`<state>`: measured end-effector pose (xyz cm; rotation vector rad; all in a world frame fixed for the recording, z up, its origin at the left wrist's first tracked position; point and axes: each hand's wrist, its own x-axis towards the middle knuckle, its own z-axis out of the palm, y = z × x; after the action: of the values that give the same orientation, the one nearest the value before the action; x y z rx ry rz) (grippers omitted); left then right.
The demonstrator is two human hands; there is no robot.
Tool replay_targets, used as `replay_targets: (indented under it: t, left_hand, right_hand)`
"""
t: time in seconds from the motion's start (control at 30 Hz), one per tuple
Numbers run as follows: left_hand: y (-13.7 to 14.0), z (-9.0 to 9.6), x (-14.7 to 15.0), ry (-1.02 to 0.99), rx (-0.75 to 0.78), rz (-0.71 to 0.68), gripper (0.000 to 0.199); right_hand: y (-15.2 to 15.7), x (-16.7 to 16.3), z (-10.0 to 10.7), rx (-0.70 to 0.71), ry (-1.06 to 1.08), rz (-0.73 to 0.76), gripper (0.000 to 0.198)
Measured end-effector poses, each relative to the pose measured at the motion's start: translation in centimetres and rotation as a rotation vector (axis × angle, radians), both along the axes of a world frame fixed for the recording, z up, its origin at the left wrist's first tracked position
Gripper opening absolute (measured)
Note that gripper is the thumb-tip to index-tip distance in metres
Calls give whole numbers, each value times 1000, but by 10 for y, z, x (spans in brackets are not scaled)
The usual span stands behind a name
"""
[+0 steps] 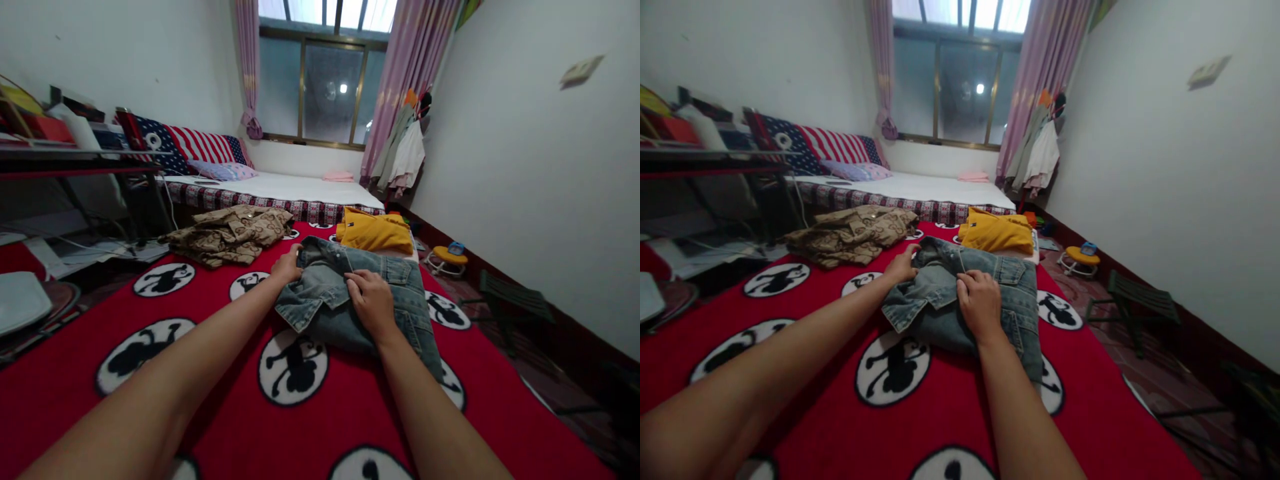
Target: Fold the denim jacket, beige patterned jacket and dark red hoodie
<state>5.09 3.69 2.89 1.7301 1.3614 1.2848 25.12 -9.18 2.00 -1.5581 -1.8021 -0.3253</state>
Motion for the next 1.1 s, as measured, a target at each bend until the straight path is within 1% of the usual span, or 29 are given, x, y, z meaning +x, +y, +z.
replay_targets:
  t: [0.03,0.07,0.1,0.2,0.27,0.3,0.33,0.37,0.43,0.47,0.53,0.6,0.67,0.73,0.8,0.87,0.93,1.0,1.1]
  left_hand:
    - [-2,-4,-3,3,-3,9,53]
    - [-2,-2,-6,9,-1,13,51]
    - [-3,3,-9,20,7,13,49]
    - [-4,30,-9,66,52,-20,37]
    - [-8,42,2,110,83,-79,27]
    - [-13,44,11,126,94,-120,22]
    - [-18,41,20,154,108,-163,19]
    - [-24,36,29,206,124,-199,21]
    - [-37,20,44,390,142,-232,41]
    - [-43,12,49,506,137,-228,49]
    - [-52,0,53,700,120,-197,56]
    - [-59,-5,53,774,154,-145,57]
    - [-65,-6,52,789,263,-70,51]
    - [-70,-6,52,809,390,-59,40]
    - [-73,-8,53,849,488,-134,38]
    - [-72,-10,55,897,536,-214,40]
    - [-69,-9,57,945,538,-259,47]
    - [-63,-2,59,1002,502,-308,52]
    - [-53,13,67,1091,370,-382,55]
  right_hand:
    - [0,0,0,3,-9,0,29]
    - [0,0,-1,7,-16,-5,29]
    - [1,0,-1,8,-21,-12,29]
    - [1,0,-1,0,-22,-28,30]
    - [2,0,-2,2,-9,-22,30]
    - [3,1,-2,11,2,-14,30]
    - [3,1,-3,25,16,-4,30]
    - [4,2,-3,39,32,10,31]
    - [5,4,-4,59,61,43,31]
    - [5,5,-4,61,70,59,31]
    - [4,5,-3,53,78,76,31]
    - [3,3,-2,41,57,59,30]
    - [2,0,-2,24,-15,21,30]
    - [2,-4,-2,2,-104,-5,32]
    - [3,-6,-2,-1,-121,-7,35]
    - [6,-6,-2,37,-33,13,37]
    - [8,-4,0,100,100,54,40]
    - [9,-2,1,146,200,95,42]
    - [9,0,2,156,256,91,48]
